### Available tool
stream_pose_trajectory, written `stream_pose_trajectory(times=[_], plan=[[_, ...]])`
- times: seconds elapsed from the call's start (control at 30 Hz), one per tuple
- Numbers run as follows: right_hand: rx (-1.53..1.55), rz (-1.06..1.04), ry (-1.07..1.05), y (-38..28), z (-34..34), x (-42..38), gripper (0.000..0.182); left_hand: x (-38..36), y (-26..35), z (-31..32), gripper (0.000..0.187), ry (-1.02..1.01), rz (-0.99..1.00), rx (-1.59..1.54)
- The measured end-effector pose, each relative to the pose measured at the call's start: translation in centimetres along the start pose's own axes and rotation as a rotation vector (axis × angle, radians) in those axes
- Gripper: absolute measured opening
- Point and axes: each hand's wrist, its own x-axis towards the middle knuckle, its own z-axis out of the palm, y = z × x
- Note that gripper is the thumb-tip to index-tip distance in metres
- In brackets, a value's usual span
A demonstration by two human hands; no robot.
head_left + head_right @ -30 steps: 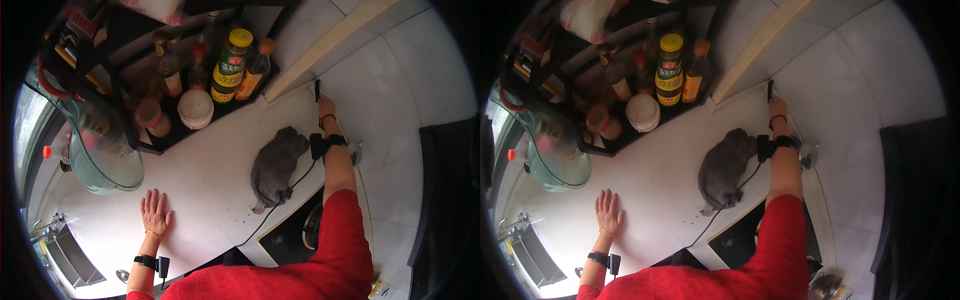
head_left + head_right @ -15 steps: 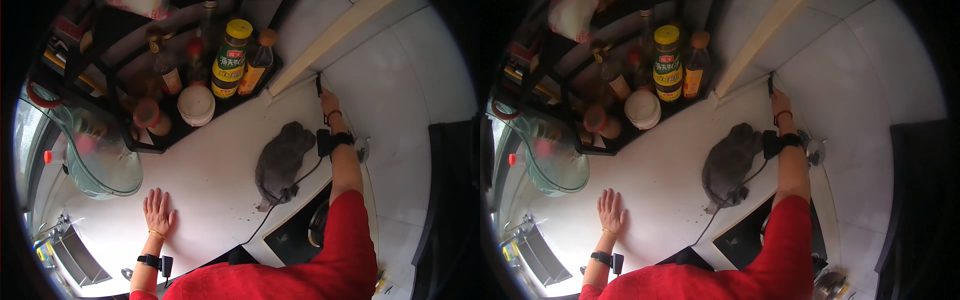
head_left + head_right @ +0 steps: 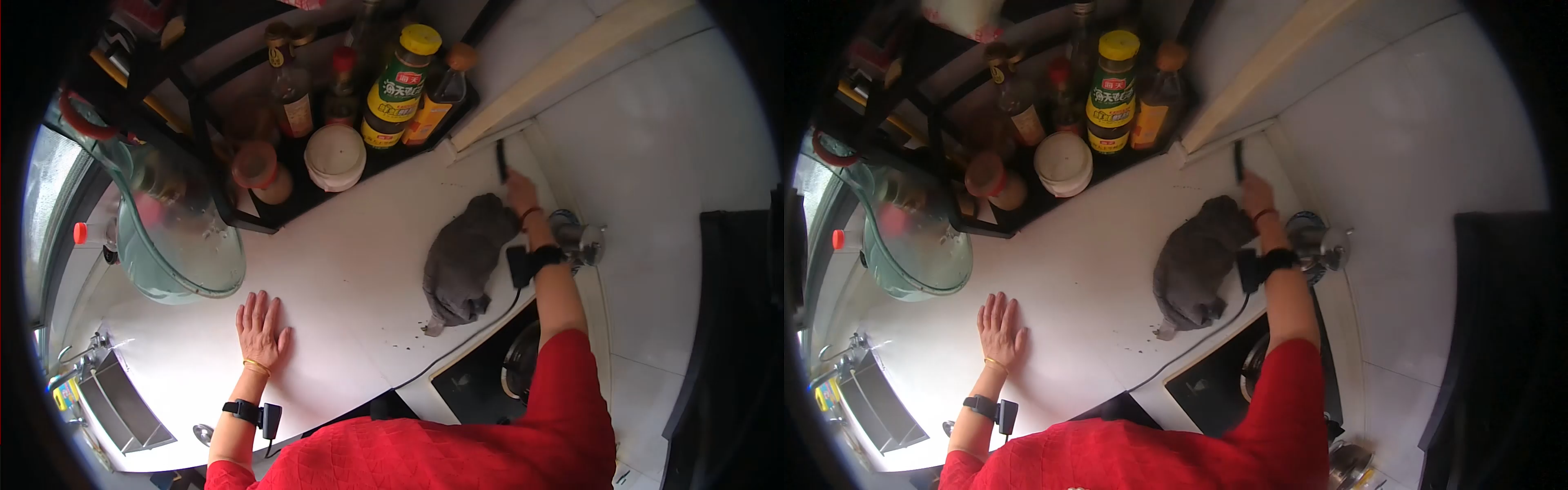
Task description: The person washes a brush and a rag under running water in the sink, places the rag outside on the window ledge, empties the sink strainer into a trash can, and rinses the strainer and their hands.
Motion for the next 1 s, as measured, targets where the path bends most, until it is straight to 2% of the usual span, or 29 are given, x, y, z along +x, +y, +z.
stream_pose_trajectory(times=[0.03, 0.1, 0.27, 0.37, 0.5, 0.57, 0.63, 0.67, 0.77, 0.83, 0.87, 0.93, 0.97, 1.0], plan=[[-0.027, -0.016, -0.099, -2.1, -0.1, -1.6, 0.035, 0.0, 0.2, 0.0, 0.059, 0.003, -0.001, -0.007], [0.252, 0.072, -0.143, -6.3, -0.9, -5.0, 0.035, 0.0, 0.1, -0.1, 0.059, 0.007, 0.004, -0.005], [0.079, -0.135, -0.363, -12.9, -4.0, -9.9, 0.034, -0.4, -0.2, 0.4, 0.057, 0.056, 0.009, -0.010], [0.177, -0.316, -0.074, -13.8, -3.1, -13.4, 0.031, -0.6, -0.1, 0.3, 0.056, 0.073, 0.008, -0.030], [0.616, 0.104, -0.176, -17.3, -4.7, -18.2, 0.031, -1.0, -0.1, 0.7, 0.051, 0.192, 0.050, -0.076], [0.574, -0.020, -0.100, -18.8, -3.5, -20.4, 0.031, -1.1, 1.7, 0.5, 0.036, 0.353, 0.056, -0.143], [0.577, -0.145, -0.055, -20.6, -1.3, -22.2, 0.028, -0.8, 5.4, -1.0, 0.031, 0.257, 0.067, -0.530], [0.575, -0.126, -0.136, -22.6, -1.9, -23.6, 0.028, -0.5, 7.5, -2.0, 0.031, 0.061, -0.026, -0.858], [0.513, -0.319, -0.110, -25.8, 0.4, -27.1, 0.027, 0.2, 13.1, -3.0, 0.039, -0.423, -0.326, -1.802], [0.509, -0.458, -0.063, -25.6, 2.8, -28.3, 0.027, 0.4, 14.0, -2.5, 0.039, -0.458, -0.335, -2.058], [0.533, -0.435, -0.136, -25.2, 2.5, -28.3, 0.029, 0.6, 14.3, -2.3, 0.039, -0.479, -0.337, -2.190], [0.585, -0.380, -0.289, -24.7, -0.3, -28.2, 0.031, 0.3, 13.5, -3.6, 0.039, -0.360, -0.337, -2.003], [0.518, -0.296, -0.269, -23.7, -1.2, -27.4, 0.036, 0.3, 12.6, -4.0, 0.039, -0.304, -0.341, -1.906], [0.452, -0.213, -0.252, -22.5, -2.2, -26.4, 0.042, 0.5, 11.2, -2.9, 0.032, -0.286, -0.516, -1.873]])
